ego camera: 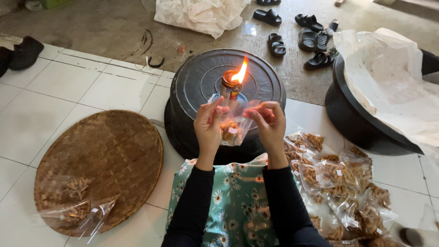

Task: The person sits on the floor and heat-seals clear plastic bags filled with stick-shaped snack pieces over a small open-flame lamp, pressing each bag's opening against the flame to melt it closed. They place finished sealed bags on a round woven tray and pick up new filled bags to repeat the sealing cycle.

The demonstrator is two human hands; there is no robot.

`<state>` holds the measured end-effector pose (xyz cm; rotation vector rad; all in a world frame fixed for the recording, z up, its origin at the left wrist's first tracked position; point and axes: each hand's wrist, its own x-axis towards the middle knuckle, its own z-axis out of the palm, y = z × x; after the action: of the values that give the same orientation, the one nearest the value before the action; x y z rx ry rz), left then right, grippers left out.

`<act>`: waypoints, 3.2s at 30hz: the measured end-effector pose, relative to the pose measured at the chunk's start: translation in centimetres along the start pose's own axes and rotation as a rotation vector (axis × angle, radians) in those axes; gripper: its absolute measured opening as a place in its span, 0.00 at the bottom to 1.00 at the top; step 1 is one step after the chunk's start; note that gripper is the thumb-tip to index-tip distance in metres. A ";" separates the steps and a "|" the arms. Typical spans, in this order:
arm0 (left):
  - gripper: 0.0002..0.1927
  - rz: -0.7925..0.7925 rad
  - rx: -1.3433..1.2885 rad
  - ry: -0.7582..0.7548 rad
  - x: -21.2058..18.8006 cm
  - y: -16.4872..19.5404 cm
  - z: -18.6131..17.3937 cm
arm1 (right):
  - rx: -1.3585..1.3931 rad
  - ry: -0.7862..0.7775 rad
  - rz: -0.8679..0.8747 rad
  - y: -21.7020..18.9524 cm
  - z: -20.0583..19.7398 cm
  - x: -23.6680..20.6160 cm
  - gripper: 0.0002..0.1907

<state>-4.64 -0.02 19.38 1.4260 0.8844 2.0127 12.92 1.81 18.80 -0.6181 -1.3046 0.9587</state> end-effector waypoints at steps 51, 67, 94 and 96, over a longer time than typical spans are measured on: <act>0.10 -0.352 0.616 -0.755 -3.2 7.7 -5.9 | -0.782 -0.701 0.415 -7.8 0.0 -2.7 0.07; 0.09 -0.301 0.759 -0.736 -3.5 9.5 -5.9 | -0.834 -0.811 0.108 -7.9 3.7 -3.3 0.06; 0.08 0.142 0.695 -0.751 -4.7 11.6 -9.0 | -0.766 -0.733 -0.091 -8.0 2.2 -6.1 0.03; 0.13 0.284 0.648 -0.747 -4.7 11.9 -8.1 | -0.778 -0.738 -0.130 -8.2 2.8 -6.2 0.03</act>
<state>-11.30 -12.90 23.59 2.5380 1.0504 1.1751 12.18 -7.97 23.03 -0.7760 -2.3937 0.5490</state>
